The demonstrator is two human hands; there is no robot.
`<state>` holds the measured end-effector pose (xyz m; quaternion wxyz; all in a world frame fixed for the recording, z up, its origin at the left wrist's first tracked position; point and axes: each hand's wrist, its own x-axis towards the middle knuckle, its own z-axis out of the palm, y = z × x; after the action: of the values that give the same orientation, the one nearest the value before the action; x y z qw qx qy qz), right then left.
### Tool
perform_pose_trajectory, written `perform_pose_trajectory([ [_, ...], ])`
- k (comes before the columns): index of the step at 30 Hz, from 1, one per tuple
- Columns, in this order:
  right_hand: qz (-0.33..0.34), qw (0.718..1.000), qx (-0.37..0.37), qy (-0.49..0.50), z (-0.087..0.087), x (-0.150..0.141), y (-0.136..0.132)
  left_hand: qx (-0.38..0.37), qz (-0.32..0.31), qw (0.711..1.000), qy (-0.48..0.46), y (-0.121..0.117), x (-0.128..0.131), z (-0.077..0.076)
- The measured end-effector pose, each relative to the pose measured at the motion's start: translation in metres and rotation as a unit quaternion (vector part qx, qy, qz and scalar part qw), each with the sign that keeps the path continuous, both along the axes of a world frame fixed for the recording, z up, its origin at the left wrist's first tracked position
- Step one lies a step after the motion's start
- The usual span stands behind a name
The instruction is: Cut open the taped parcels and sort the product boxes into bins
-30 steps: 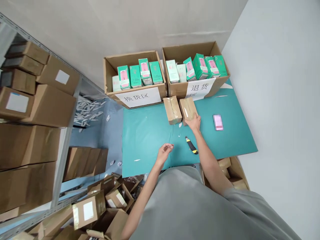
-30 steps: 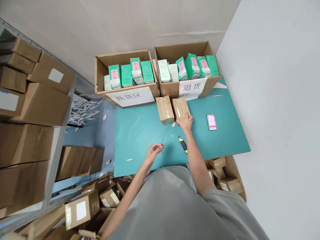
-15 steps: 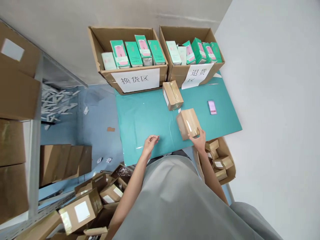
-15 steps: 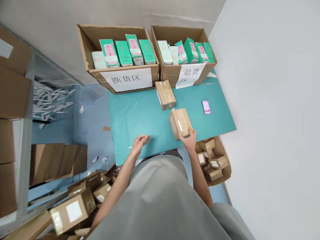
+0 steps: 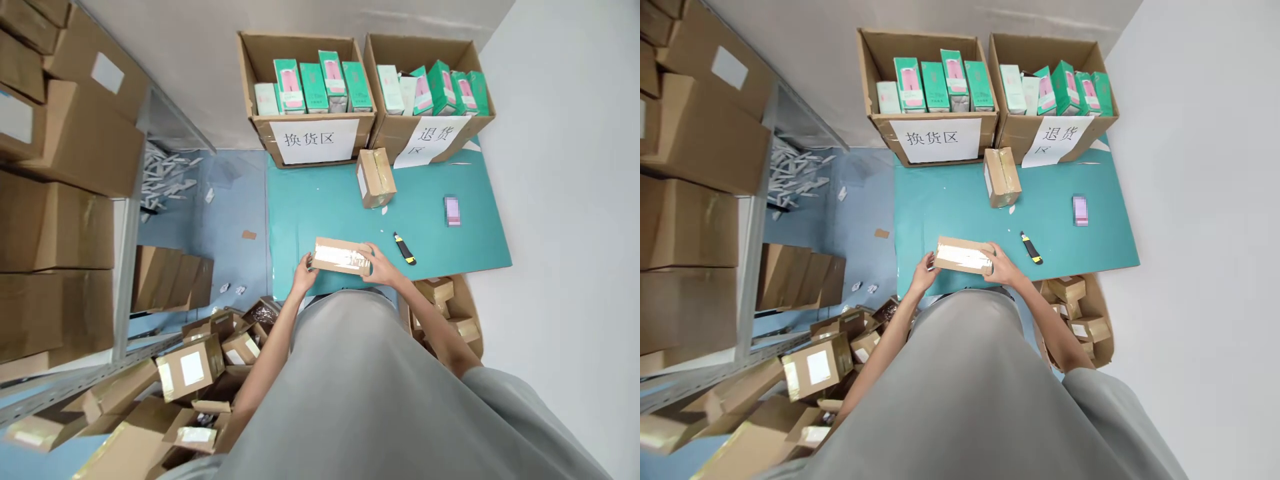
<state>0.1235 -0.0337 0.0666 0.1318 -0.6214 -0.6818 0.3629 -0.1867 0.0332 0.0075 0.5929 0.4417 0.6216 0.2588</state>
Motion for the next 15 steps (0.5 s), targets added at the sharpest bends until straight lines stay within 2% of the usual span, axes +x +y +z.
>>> perform_pose_trajectory([
  [3, -0.002, 1.000, -0.005, -0.006, -0.010, 0.013, 0.004, 0.000, 0.002, 1.000, -0.014, -0.014, 0.005, 0.001],
  [7, -0.056, 0.998, -0.010, 0.012, -0.031, 0.028, -0.005, -0.008, 0.019, 1.000, -0.006, -0.020, 0.010, -0.002],
  [12, -0.120, 0.986, -0.107, 0.034, -0.062, 0.044, -0.027, -0.059, 0.037, 0.995, 0.067, -0.018, 0.007, -0.017],
  [15, -0.146, 0.974, -0.150, 0.087, -0.075, 0.047, -0.036, -0.078, 0.027, 0.995, 0.060, -0.021, 0.010, -0.027],
])
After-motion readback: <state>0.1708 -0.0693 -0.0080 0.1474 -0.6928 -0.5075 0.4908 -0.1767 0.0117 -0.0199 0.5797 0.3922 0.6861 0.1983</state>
